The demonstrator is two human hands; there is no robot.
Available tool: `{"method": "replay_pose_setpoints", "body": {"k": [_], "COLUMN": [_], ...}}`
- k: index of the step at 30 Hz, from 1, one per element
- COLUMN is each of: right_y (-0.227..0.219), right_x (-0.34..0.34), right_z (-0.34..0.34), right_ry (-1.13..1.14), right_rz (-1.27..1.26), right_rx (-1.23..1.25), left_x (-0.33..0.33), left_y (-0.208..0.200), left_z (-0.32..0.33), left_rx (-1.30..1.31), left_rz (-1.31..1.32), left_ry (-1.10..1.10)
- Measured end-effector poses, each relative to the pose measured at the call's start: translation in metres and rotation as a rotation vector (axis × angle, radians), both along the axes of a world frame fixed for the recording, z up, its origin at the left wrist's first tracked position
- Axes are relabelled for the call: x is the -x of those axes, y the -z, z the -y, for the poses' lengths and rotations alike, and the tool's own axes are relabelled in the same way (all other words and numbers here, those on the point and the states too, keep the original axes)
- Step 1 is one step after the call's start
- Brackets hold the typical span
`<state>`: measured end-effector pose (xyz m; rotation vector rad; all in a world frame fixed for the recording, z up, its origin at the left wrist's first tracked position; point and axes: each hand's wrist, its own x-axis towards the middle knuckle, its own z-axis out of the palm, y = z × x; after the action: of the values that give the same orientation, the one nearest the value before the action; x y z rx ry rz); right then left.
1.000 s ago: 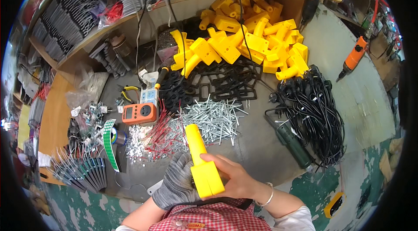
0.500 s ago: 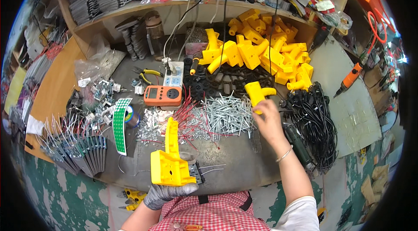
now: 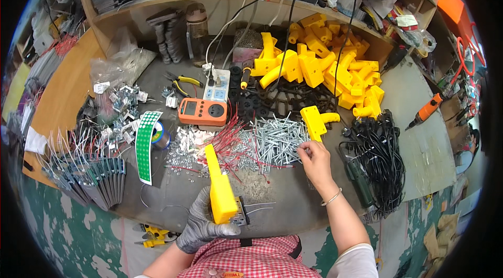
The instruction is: The person assembles a yellow handheld device by connecting a wiring harness and circuit board to a yellow plastic housing, securing components with screws using an electric screwdriver, and soldering connections with a soldering iron.
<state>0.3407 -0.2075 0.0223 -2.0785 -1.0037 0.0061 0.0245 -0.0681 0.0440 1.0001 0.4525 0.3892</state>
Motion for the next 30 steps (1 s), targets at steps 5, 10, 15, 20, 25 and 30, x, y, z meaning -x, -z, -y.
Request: {"method": "replay_pose_setpoints", "body": {"k": [5,10,15,20,25,30], "right_y": [0.001,0.003,0.006,0.005,-0.039,-0.087], "right_x": [0.021,0.014,0.015,0.019,0.024,0.057], "right_z": [-0.025,-0.035,-0.052,-0.055,-0.021,0.026], "right_ry": [-0.073,-0.098,0.043,0.074,0.038,-0.204], "right_rz": [-0.118,0.144,-0.190,0.143,0.060,0.475], "right_rx": [-0.059,0.008,0.071,0.322,0.262,0.570], "left_x": [-0.010,-0.009,-0.011,-0.011,-0.003,-0.005], "left_y": [-0.001,0.002,0.001,0.010,0.008,0.015], "left_z": [0.001,-0.001,0.000,0.004,0.001,-0.005], "left_rx": [-0.048,-0.083,-0.201,-0.225,-0.163,-0.230], "left_rz": [0.049,-0.024,-0.010,-0.027,-0.042,-0.032], "left_ry": [-0.067,-0.123,-0.180,-0.136,-0.168,-0.213]}}
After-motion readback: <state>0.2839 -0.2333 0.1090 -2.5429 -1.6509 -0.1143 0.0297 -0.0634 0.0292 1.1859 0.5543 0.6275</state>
